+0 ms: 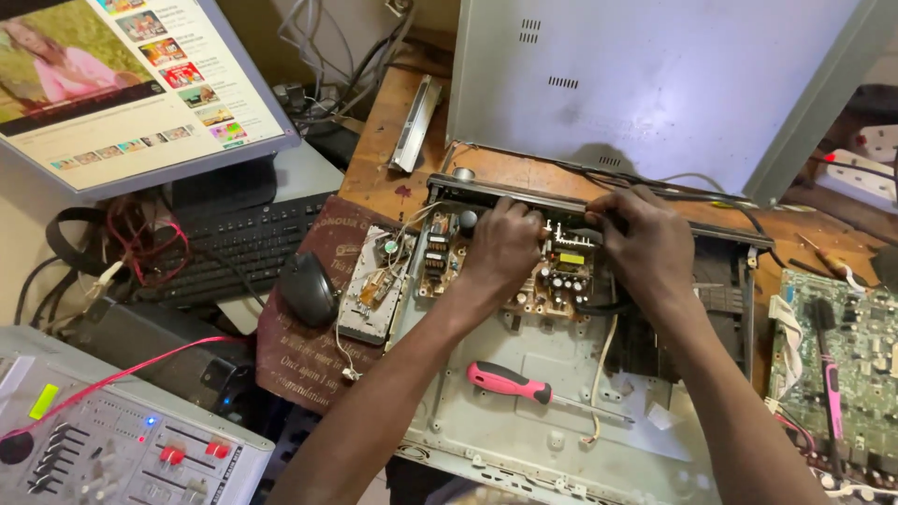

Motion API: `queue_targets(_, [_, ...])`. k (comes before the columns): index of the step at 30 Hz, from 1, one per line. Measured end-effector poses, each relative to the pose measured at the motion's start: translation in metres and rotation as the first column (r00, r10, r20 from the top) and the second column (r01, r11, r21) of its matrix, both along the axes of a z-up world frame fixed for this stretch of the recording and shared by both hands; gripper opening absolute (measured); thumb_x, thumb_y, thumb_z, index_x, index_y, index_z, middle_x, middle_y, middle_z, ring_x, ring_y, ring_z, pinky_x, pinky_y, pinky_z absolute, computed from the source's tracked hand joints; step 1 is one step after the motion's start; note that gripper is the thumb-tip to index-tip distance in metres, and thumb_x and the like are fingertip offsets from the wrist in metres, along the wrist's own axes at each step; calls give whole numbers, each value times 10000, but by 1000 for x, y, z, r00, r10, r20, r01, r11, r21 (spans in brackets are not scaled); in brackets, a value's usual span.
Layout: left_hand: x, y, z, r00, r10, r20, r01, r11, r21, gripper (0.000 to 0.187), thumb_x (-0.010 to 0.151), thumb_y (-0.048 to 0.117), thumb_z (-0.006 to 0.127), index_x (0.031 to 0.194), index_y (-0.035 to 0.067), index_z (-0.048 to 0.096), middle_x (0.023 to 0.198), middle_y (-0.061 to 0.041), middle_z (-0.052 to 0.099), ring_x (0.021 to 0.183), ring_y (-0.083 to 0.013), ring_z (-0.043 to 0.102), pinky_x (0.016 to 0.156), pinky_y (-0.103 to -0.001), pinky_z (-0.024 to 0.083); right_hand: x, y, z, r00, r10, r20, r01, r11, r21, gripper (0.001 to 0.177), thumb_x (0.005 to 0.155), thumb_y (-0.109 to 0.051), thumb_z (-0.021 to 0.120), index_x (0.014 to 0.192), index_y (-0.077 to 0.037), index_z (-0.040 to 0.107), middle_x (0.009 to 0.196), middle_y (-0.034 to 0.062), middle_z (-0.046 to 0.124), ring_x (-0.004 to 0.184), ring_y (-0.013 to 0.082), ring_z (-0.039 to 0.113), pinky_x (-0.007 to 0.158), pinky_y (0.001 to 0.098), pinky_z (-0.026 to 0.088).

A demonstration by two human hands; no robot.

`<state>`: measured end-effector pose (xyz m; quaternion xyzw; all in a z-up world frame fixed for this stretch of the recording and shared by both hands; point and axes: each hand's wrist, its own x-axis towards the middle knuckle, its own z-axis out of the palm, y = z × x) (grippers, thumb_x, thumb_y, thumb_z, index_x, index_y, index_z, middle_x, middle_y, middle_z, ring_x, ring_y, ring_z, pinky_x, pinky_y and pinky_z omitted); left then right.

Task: The person removes a circuit board from an electronic device using a screwdriver, then uses a multimeter to test the board. The person manipulates the board and multimeter probes to check electrical connections.

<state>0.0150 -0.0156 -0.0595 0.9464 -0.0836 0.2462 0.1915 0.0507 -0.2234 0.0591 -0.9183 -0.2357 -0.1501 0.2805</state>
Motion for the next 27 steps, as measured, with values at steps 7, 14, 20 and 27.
queue_targets(7, [-4,-2,9,999,-26,-25,25,999,-24,197,917,285,693,810,123,729,779,-62,606,917,-339,657,655,-488,574,-4,3,3,1000,-25,-12,25,1000,-8,160,914,-217,846,1061,-276,825,955,36,722,983,361,744,816,481,621])
queue_targets(14, [-4,9,84,996,-77,39,76,997,30,115,872,196,714,814,96,717,793,-81,588,897,-343,612,694,-482,500,0,3,10,994,-10,-105,15,999,47,143,945,-220,862,1080,-259,840,984,31,750,999,362,751,826,471,614])
queue_targets(20, [-24,16,72,990,-142,-23,142,990,14,103,857,175,663,790,105,698,737,-82,603,864,-362,645,671,-510,533,-5,1,22,993,33,-114,-25,997,78,130,926,-185,848,1052,-219,844,974,90,769,1003,405,753,842,505,612])
queue_targets(27, [-29,14,50,988,-154,-5,154,987,40,77,856,135,617,839,143,692,739,-75,602,851,-337,641,664,-464,550,-18,-3,40,960,58,-275,-4,982,191,172,953,-204,849,1125,-204,852,1038,150,785,1045,427,746,860,508,590])
